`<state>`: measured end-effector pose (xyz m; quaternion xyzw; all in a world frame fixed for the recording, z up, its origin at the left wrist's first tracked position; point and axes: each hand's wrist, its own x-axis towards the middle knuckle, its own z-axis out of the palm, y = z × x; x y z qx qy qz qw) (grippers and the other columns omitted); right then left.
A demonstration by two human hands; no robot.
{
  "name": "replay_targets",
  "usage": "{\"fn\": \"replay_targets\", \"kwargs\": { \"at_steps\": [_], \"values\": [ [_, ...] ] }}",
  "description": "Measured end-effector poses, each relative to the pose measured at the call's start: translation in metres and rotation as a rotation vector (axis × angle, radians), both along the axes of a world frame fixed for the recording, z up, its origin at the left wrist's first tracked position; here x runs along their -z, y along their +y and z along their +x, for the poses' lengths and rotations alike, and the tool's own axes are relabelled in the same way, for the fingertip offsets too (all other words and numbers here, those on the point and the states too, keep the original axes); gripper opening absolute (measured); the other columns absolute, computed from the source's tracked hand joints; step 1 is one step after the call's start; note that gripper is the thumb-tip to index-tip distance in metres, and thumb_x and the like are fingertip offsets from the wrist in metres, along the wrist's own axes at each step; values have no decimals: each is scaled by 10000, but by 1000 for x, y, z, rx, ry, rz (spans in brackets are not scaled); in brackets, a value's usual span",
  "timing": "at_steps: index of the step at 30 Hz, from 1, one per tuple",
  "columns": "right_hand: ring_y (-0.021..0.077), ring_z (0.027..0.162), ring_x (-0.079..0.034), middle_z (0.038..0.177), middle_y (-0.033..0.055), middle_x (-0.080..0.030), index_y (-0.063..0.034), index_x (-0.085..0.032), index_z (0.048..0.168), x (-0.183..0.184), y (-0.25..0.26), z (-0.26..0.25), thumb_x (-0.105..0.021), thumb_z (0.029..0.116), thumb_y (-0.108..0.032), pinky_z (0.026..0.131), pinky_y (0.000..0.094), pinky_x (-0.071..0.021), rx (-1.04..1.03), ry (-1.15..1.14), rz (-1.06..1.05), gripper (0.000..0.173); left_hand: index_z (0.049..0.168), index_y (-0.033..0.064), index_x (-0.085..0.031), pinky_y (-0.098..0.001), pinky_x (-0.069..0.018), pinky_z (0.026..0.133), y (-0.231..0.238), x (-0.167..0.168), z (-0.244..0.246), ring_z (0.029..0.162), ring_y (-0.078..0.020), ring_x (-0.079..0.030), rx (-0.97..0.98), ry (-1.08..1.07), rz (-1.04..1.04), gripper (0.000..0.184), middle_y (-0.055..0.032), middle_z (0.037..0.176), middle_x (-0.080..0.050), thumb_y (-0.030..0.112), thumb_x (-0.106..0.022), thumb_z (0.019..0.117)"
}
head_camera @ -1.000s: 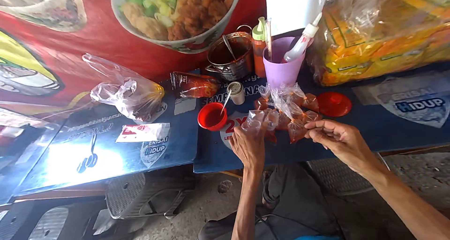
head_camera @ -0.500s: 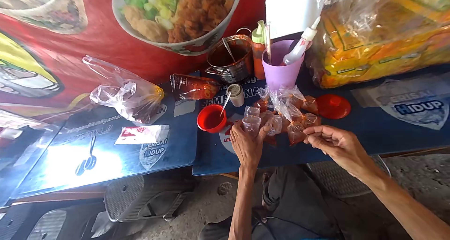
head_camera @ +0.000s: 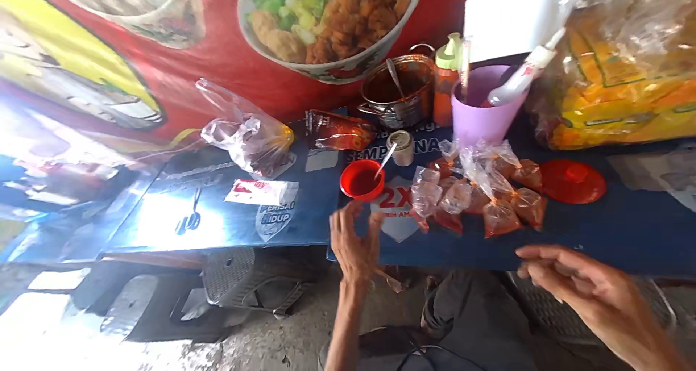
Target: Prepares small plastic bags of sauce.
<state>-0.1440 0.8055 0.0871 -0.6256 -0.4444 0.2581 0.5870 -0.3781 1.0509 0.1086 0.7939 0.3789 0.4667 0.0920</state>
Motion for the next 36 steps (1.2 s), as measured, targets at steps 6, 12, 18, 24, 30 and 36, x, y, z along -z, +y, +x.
{"fn": "replay_targets", "kwargs": {
  "at_steps": [6, 12, 18, 24, 30, 36],
  "values": [
    [7, 829, -685, 972, -3, -744, 57, -652, 1190, 27, -22, -27, -575, 995, -59, 746, 198, -573, -127, 170, -153, 239, 1152, 46, -744, -641, -454, 971, 113, -26, -91, 1192, -496, -547, -362, 343, -147, 322, -294, 1223, -609, 292, -581, 1024],
    [2, 837, -685, 977, 29, -742, 68, -650, 1197, 43, -24, -40, -588, 1004, -77, 761, 183, -570, -128, 189, -219, 249, 1273, -31, -676, -713, -274, 1104, 167, -14, -112, 1409, -586, -308, -458, 596, -301, 527, -379, 1511, -378, 416, -634, 996],
    [14, 853, -688, 982, 62, -741, 74, -662, 1186, 46, -22, -41, -590, 1006, -90, 781, 189, -572, -138, 128, -228, 254, 985, -73, -726, -720, -224, 1126, 192, -3, -110, 1387, -559, -348, -491, 624, -259, 350, -357, 1469, -434, 251, -599, 1019],
    [34, 844, -695, 979, 91, -744, 75, -673, 1178, 51, -23, -47, -598, 1005, -109, 776, 201, -575, -128, 87, -237, 264, 951, -66, -719, -711, -236, 1104, 183, -10, -108, 1338, -535, -395, -463, 568, -144, 191, -322, 1365, -517, 118, -674, 926],
    [39, 842, -692, 967, 78, -740, 71, -674, 1167, 53, -19, -54, -591, 1001, -87, 783, 205, -575, -137, 90, -244, 244, 1159, -97, -618, -619, -516, 914, 140, -59, -117, 1020, -423, -684, -298, 210, -275, 269, -270, 1085, -698, 115, -485, 1060],
    [1, 792, -666, 932, 13, -738, 21, -701, 1150, 34, 6, -75, -574, 1010, -110, 721, 168, -556, -172, 98, -139, 230, 1087, -70, -613, -399, -583, 758, 78, -100, -133, 737, -159, -652, -89, -57, -282, 244, -107, 853, -642, 128, -473, 1073]
  ]
}}
